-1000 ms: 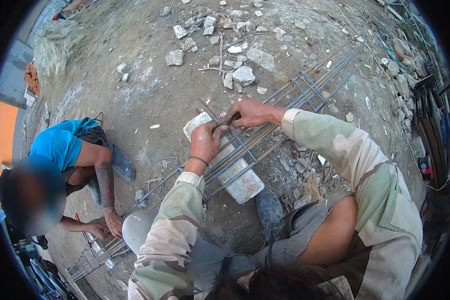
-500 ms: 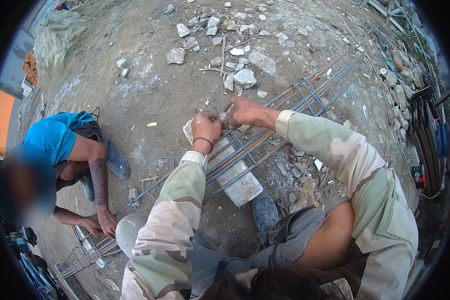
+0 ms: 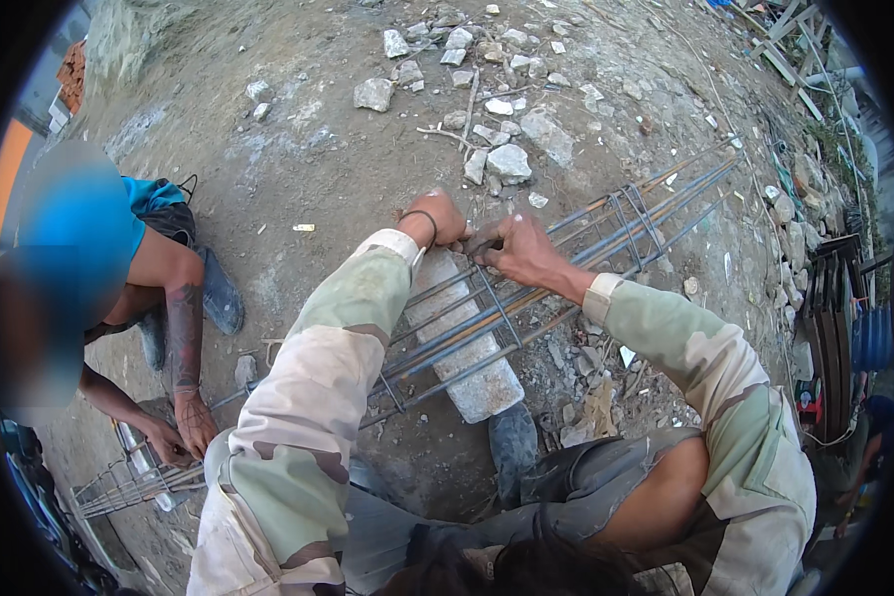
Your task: The person constructs a rebar column by wrapping tie wire around intersecting rebar rods and tightening the wire using pliers and by hand.
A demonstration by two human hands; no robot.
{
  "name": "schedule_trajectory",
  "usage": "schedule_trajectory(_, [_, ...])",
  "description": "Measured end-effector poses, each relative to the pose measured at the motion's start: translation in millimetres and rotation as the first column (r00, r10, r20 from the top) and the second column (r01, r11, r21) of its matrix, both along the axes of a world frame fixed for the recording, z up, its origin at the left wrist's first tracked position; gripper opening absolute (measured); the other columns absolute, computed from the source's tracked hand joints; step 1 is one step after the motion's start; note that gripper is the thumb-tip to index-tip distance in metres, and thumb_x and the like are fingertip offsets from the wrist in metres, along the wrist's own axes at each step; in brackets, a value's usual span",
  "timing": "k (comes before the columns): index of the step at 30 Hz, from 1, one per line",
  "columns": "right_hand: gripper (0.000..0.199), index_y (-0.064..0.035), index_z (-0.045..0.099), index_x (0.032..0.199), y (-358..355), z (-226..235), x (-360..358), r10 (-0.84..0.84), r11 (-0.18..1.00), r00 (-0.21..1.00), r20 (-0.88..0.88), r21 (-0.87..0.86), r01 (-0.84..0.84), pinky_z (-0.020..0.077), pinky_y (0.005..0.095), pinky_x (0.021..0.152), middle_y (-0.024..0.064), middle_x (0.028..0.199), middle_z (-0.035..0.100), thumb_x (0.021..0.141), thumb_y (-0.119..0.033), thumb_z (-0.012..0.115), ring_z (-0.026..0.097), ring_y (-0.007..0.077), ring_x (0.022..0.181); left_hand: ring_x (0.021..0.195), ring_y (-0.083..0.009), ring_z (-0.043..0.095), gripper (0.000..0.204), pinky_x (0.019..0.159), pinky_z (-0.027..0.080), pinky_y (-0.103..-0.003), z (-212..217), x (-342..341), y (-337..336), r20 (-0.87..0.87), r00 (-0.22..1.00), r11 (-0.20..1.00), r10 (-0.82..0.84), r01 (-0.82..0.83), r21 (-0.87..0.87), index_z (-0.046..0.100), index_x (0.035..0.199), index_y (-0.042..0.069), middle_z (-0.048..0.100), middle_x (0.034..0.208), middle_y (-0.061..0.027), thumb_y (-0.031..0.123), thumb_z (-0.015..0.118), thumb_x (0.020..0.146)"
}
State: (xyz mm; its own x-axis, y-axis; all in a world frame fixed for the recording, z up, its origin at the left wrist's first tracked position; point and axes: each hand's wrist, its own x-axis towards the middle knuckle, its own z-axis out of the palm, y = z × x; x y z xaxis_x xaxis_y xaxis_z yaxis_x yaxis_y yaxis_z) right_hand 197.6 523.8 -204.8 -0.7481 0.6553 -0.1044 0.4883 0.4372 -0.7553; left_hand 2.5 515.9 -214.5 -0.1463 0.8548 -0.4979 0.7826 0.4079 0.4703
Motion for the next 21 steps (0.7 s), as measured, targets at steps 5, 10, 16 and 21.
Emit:
schedule_trajectory(5, [0.021,-0.0036,0.075,0.102,-2,4,-4,0.311,0.878,0.942,-0.127,0.417,-0.234,0.0566,0.0425,0.077,0.0146,0.09,0.075,0.082,-0.001,0.072,0.072,0.035,0.085,0.078,-0.0233,0.073,0.045,0.069,0.056,-0.04,-41,6,61,-0.249,0.673,0.708,-0.697,0.701,-0.086,0.08,0.097,0.0,0.078,0.085,-0.0135,0.043,0.08,0.082])
schedule_trajectory(10, [0.03,-0.0053,0.069,0.112,4,1,-5,0.371,0.842,0.915,-0.158,0.472,-0.26,0.0551,0.0473,0.076,0.0164,0.094,0.071,0.082,-0.002,0.071,0.07,0.0389,0.088,0.08,-0.0188,0.07,0.044,0.072,0.056,-0.039,-55,-9,72,0.278,0.778,0.805,-0.564,0.593,-0.026,0.081,0.101,0.005,0.077,0.086,-0.009,0.045,0.079,0.083])
schedule_trajectory(16, [0.029,0.0006,0.063,0.105,27,3,-23,0.517,0.767,0.852,0.088,0.395,-0.506,0.0518,0.0539,0.074,0.0237,0.084,0.068,0.076,-0.002,0.067,0.067,0.0452,0.084,0.084,-0.0227,0.073,0.031,0.078,0.057,-0.038,-20,-3,50,0.046,0.904,0.896,-0.425,0.413,0.161,0.08,0.106,0.004,0.079,0.094,-0.0122,0.029,0.075,0.089])
schedule_trajectory(21, [0.029,0.0029,0.062,0.103,26,29,-54,0.585,0.756,0.794,0.166,0.241,-0.608,0.0517,0.0523,0.072,0.0256,0.084,0.067,0.075,-0.002,0.066,0.067,0.0445,0.083,0.084,-0.0153,0.072,0.026,0.078,0.057,-0.03,49,-18,-56,0.488,0.838,0.679,0.243,-0.506,0.531,0.074,0.118,-0.001,0.078,0.102,-0.0128,0.011,0.065,0.097])
